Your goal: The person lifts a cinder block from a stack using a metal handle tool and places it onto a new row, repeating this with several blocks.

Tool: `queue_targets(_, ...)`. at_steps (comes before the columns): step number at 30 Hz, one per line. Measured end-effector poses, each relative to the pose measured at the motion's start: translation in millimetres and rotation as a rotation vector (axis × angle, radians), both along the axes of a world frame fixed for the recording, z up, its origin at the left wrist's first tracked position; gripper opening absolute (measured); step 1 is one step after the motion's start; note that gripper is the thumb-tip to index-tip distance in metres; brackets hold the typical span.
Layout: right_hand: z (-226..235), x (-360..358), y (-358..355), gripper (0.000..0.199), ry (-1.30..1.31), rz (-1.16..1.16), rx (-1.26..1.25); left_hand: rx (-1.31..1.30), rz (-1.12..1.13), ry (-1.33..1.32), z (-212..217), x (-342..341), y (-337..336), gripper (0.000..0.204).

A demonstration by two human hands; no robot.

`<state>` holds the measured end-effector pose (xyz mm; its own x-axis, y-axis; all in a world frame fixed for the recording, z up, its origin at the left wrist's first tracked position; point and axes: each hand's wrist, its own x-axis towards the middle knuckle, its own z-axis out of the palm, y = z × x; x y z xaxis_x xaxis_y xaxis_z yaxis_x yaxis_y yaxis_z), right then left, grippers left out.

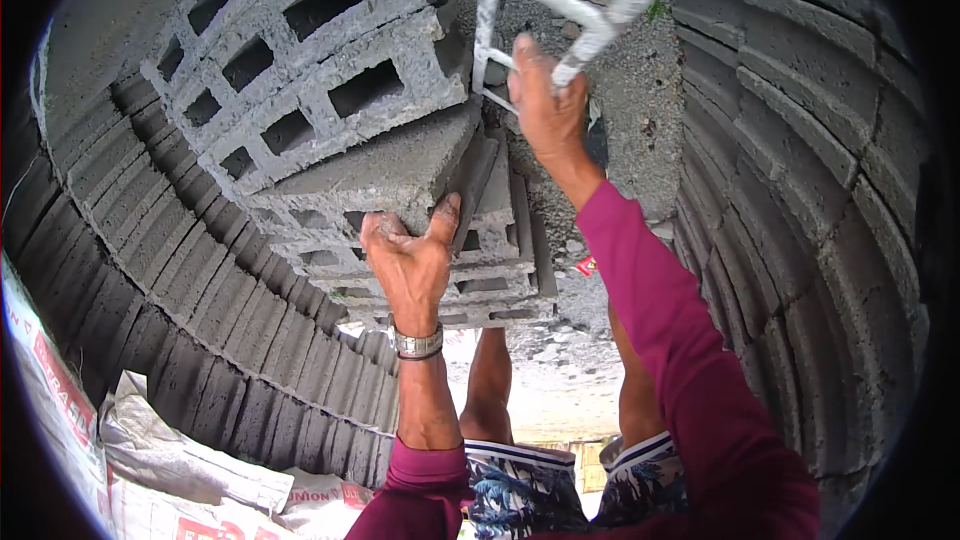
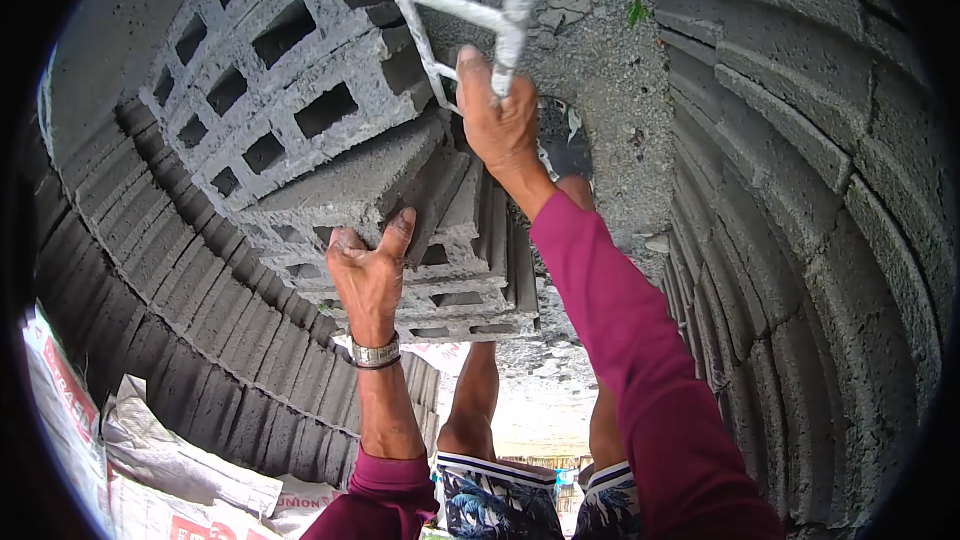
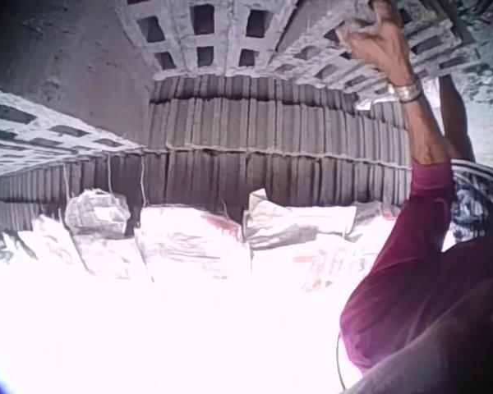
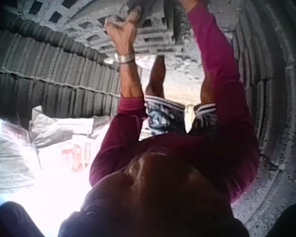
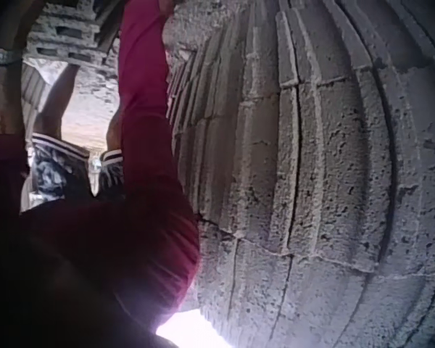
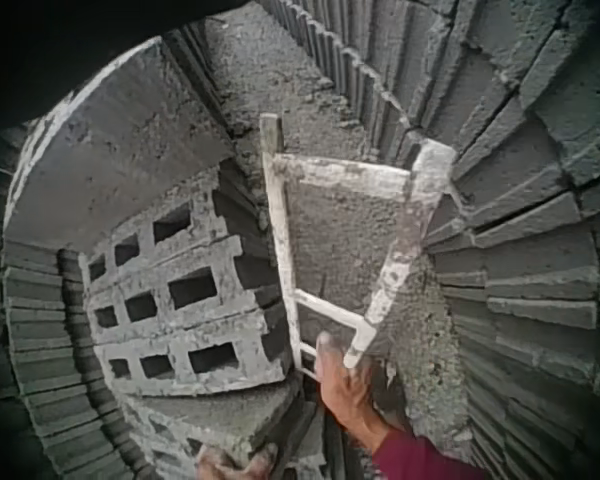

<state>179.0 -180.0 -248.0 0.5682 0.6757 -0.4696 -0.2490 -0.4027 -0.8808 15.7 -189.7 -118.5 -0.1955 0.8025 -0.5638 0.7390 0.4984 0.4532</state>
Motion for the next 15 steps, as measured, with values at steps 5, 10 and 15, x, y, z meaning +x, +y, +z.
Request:
queue_targets(5, -38.5, -25.8, -8.6, 0.046, -0.191, 0.105, -0.049, 0.021, -0.078, 0.105, -18.2, -18.2, -6.1, 0.061)
queue_targets(10, -52.8, -19.3, -12.6, 0.045, -0.322, 0.210, -0.179, 0.034, -0.082, 0.087, -3.9, -8.6, -1.9, 0.057)
queue_targets(15, -36.1, 3.0, 1.3, 0.050, -0.005, 0.007, -0.213, -0.032, -0.159, 0.193, -9.9, -9.2, -5.0, 0.048)
